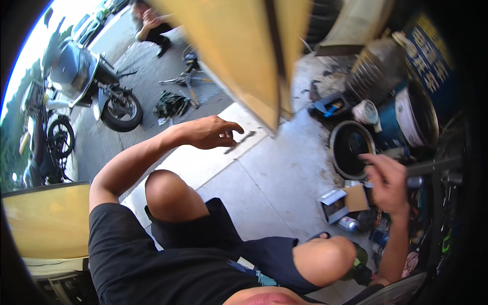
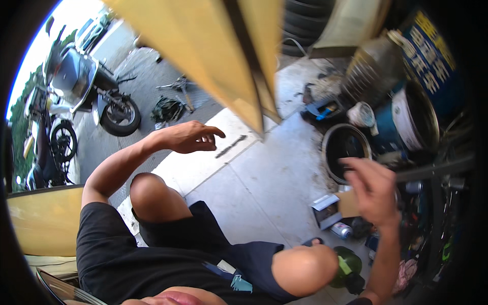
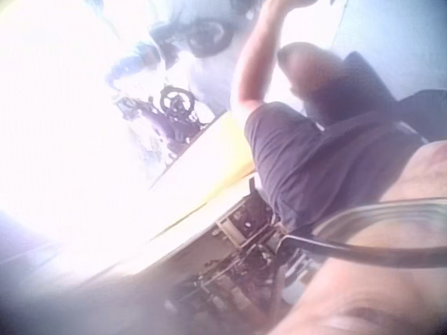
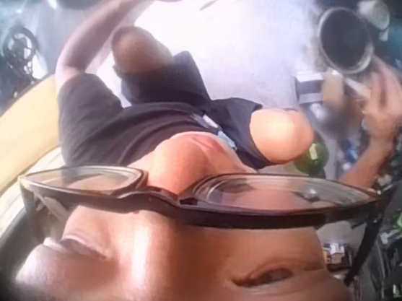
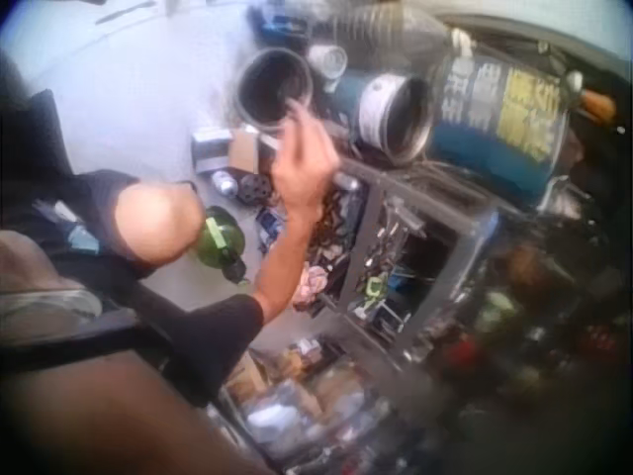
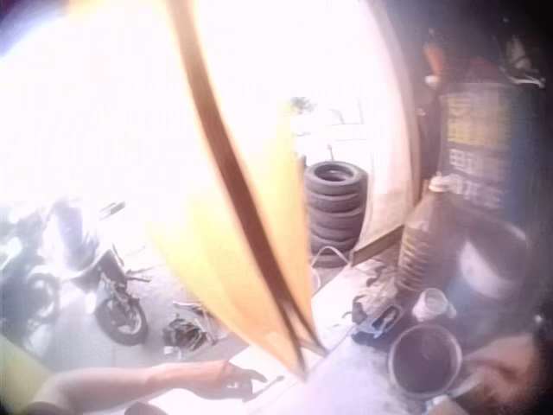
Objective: The person removes the brake caliper from a motorcycle front wheel, cleans the area with a cloth, and uses a screwdriver and impact driver to adjust and reattach components. The person then retrieves brake pads from a basket and prepares them for installation.
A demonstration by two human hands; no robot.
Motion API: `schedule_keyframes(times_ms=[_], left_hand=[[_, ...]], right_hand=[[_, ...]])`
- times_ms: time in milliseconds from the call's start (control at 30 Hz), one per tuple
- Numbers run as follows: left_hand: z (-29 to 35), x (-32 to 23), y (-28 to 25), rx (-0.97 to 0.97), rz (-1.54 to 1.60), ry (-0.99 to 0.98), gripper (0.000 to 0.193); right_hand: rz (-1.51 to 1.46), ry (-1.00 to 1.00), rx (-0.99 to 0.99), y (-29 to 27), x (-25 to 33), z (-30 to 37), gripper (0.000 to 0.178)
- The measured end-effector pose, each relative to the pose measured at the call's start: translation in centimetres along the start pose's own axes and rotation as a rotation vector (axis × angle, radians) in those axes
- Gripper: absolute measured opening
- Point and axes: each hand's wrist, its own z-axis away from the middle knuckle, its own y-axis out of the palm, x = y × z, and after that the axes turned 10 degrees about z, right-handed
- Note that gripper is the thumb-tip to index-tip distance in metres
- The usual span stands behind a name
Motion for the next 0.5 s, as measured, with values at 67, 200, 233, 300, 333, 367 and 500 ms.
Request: schedule_keyframes(times_ms=[67, 200, 233, 300, 333, 367, 500], left_hand=[[3.4, 8.0, 0.0, 0.010, 0.025, -0.077, 0.049], [12.7, 26.1, 3.9, -0.045, -0.068, -0.346, 0.053], [14.6, 30.1, 5.8, -0.088, -0.098, -0.414, 0.054], [19.5, 34.7, 9.4, -0.300, 0.066, -0.542, 0.053], [22.2, 36.2, 10.9, -0.351, 0.171, -0.606, 0.055], [24.1, 37.4, 11.5, -0.368, 0.320, -0.636, 0.056], [30.2, 43.0, 8.4, -0.324, 0.331, -0.683, 0.055]], right_hand=[[-0.122, -0.093, 0.085, 7.2, 9.2, -7.2, 0.023], [-0.453, 0.029, 0.308, 15.2, 31.0, -20.7, 0.059], [-0.568, 0.045, 0.304, 16.8, 35.9, -23.3, 0.066], [-0.773, 0.044, 0.309, 19.4, 43.7, -27.6, 0.080], [-0.815, 0.049, 0.344, 20.5, 46.8, -29.8, 0.085], [-0.808, 0.097, 0.374, 21.3, 49.9, -31.8, 0.091], [-0.764, 0.164, 0.433, 22.0, 59.3, -38.3, 0.111]])
